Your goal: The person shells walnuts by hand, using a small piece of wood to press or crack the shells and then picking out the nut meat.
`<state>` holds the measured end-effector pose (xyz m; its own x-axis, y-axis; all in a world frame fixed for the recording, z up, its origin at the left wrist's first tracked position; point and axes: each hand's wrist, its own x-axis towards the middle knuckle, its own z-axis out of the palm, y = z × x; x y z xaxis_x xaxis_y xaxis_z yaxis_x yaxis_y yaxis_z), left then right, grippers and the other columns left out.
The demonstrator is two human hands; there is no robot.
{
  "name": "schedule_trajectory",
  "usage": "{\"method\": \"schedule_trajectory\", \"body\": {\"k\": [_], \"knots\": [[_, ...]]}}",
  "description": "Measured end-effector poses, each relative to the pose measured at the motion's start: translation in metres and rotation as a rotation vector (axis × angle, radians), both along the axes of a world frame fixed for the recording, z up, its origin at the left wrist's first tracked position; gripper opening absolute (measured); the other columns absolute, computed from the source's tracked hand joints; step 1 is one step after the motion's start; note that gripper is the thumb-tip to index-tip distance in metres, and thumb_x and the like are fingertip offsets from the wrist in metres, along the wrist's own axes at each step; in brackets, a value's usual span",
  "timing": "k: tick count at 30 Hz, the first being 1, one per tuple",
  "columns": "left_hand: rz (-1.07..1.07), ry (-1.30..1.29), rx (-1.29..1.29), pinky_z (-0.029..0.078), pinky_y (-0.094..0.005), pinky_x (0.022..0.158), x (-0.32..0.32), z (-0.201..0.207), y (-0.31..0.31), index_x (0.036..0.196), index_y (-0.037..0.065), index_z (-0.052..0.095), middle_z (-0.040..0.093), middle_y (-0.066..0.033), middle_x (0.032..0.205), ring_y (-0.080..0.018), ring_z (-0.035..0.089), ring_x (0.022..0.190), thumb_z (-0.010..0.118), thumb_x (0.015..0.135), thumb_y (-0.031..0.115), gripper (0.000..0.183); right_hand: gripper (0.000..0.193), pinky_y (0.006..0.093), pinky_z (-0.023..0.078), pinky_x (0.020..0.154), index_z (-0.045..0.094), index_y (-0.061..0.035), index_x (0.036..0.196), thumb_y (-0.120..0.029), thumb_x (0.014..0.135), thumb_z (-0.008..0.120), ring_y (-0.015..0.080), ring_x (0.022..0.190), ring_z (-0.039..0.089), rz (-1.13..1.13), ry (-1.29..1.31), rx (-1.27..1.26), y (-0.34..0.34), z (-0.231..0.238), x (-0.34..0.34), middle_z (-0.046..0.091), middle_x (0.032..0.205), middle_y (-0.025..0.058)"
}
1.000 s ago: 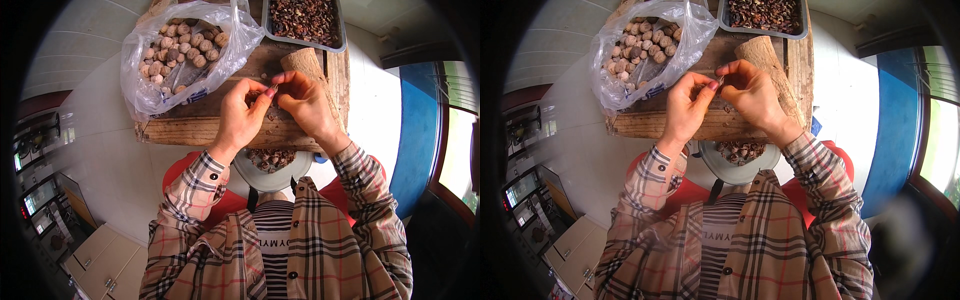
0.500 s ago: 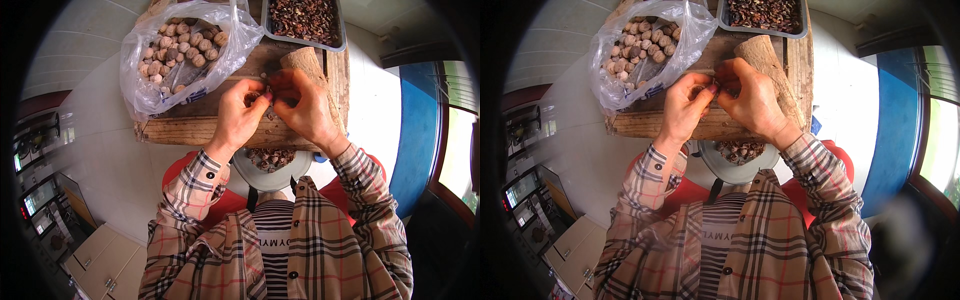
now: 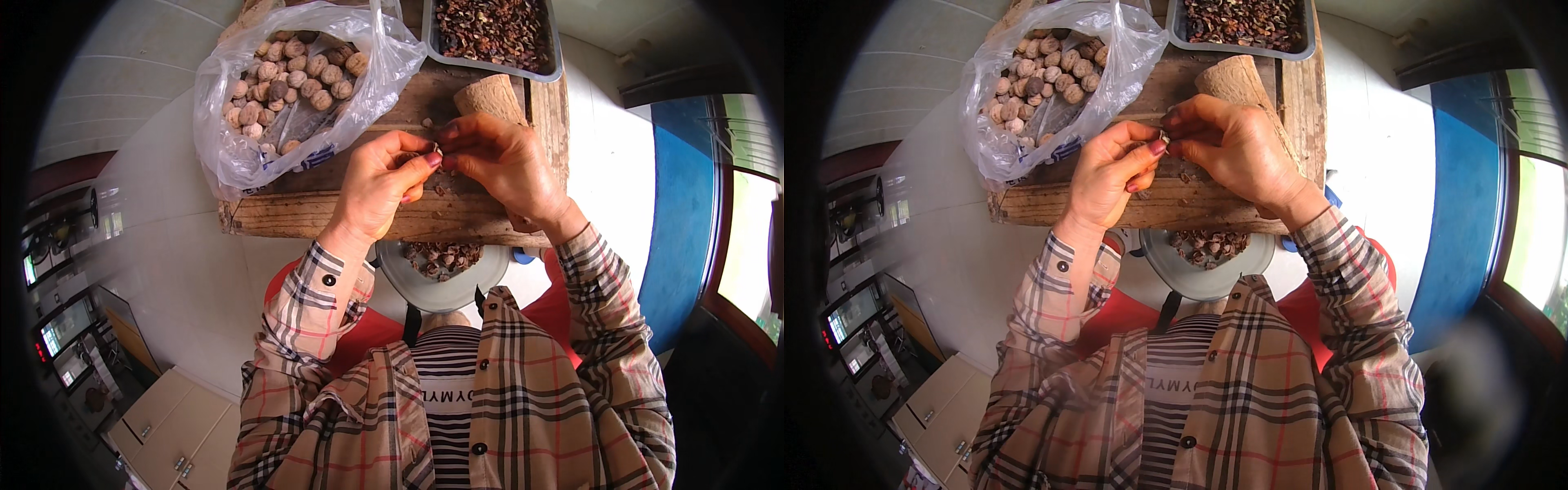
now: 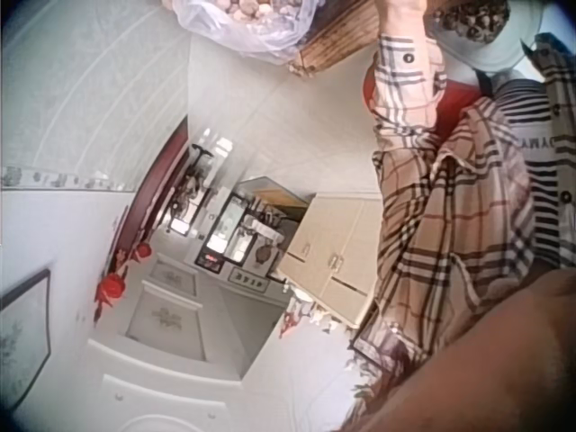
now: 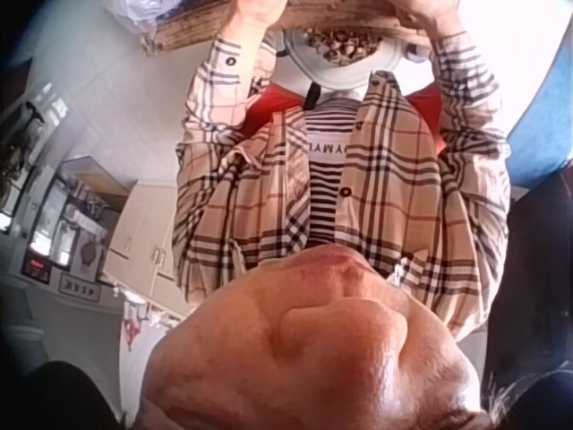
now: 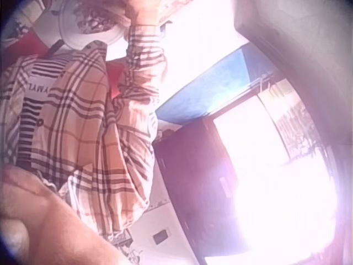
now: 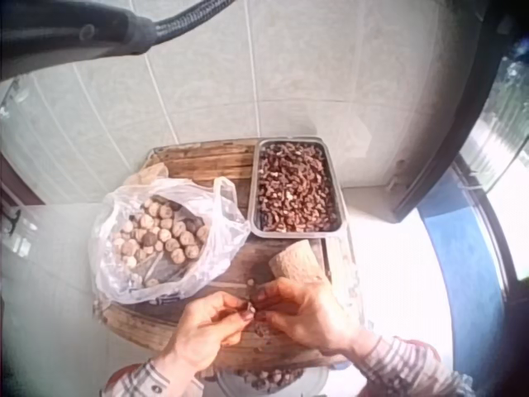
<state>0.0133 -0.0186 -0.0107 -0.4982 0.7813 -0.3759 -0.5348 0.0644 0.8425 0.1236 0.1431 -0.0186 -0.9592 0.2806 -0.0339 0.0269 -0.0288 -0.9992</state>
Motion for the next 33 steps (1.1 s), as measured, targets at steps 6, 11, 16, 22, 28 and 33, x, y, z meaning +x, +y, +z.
{"method": "schedule_trajectory", "body": {"k": [6, 11, 16, 22, 28, 33], "knots": [[0.002, 0.008, -0.033, 0.030, -0.0191, 0.048, 0.002, -0.001, 0.000, 0.099, -0.001, 0.061, 0.055, -0.0008, 0.076, -0.0048, 0.041, 0.057, 0.063, 0.092, 0.007, 0.011, 0.027, 0.0306, 0.057, 0.079, 0.062, 0.0040, 0.106, 0.002, 0.080, 0.066, 0.0228, 0.089, 0.071, -0.012, 0.069, 0.343, -0.001, 0.010, 0.003, 0.069, 0.096, 0.0162], [-0.005, -0.064, 0.015, 0.031, -0.0191, 0.049, 0.001, -0.004, -0.001, 0.100, -0.001, 0.062, 0.056, -0.0007, 0.079, -0.0049, 0.042, 0.059, 0.063, 0.092, 0.006, 0.011, 0.024, 0.0309, 0.057, 0.076, 0.063, 0.0039, 0.102, 0.002, 0.079, 0.066, 0.0250, 0.087, 0.071, -0.012, 0.087, 0.303, 0.001, 0.012, 0.002, 0.069, 0.094, 0.0160], [-0.009, -0.060, -0.012, 0.031, -0.0192, 0.049, 0.002, -0.002, -0.001, 0.100, -0.001, 0.062, 0.057, -0.0006, 0.080, -0.0043, 0.043, 0.060, 0.063, 0.092, 0.006, 0.011, 0.023, 0.0315, 0.057, 0.071, 0.065, 0.0040, 0.099, 0.001, 0.076, 0.066, 0.0259, 0.079, 0.070, 0.017, 0.113, 0.466, 0.002, 0.020, 0.001, 0.066, 0.089, 0.0157], [0.032, -0.017, -0.041, 0.035, -0.0183, 0.049, 0.009, -0.001, 0.001, 0.099, -0.002, 0.062, 0.060, -0.0023, 0.080, -0.0032, 0.046, 0.060, 0.064, 0.090, 0.005, 0.012, 0.030, 0.0361, 0.055, 0.066, 0.061, 0.0029, 0.098, 0.002, 0.069, 0.065, 0.0328, 0.077, 0.065, -0.043, 0.221, 0.660, -0.006, 0.014, 0.000, 0.062, 0.090, 0.0170], [0.057, 0.020, -0.099, 0.034, -0.0193, 0.049, 0.013, -0.001, 0.005, 0.099, -0.002, 0.061, 0.062, -0.0045, 0.088, -0.0044, 0.045, 0.061, 0.056, 0.093, 0.003, 0.009, 0.033, 0.0395, 0.054, 0.067, 0.059, 0.0010, 0.098, 0.000, 0.066, 0.066, 0.0363, 0.078, 0.063, -0.102, 0.272, 0.743, -0.012, 0.003, -0.001, 0.061, 0.093, 0.0171], [0.072, 0.026, -0.108, 0.034, -0.0195, 0.049, 0.015, -0.003, 0.005, 0.095, -0.002, 0.060, 0.059, -0.0036, 0.083, -0.0051, 0.045, 0.061, 0.052, 0.093, 0.001, 0.010, 0.032, 0.0405, 0.054, 0.068, 0.058, 0.0010, 0.098, -0.001, 0.066, 0.066, 0.0368, 0.081, 0.062, -0.105, 0.317, 0.789, -0.015, -0.003, -0.002, 0.061, 0.095, 0.0174]]}}
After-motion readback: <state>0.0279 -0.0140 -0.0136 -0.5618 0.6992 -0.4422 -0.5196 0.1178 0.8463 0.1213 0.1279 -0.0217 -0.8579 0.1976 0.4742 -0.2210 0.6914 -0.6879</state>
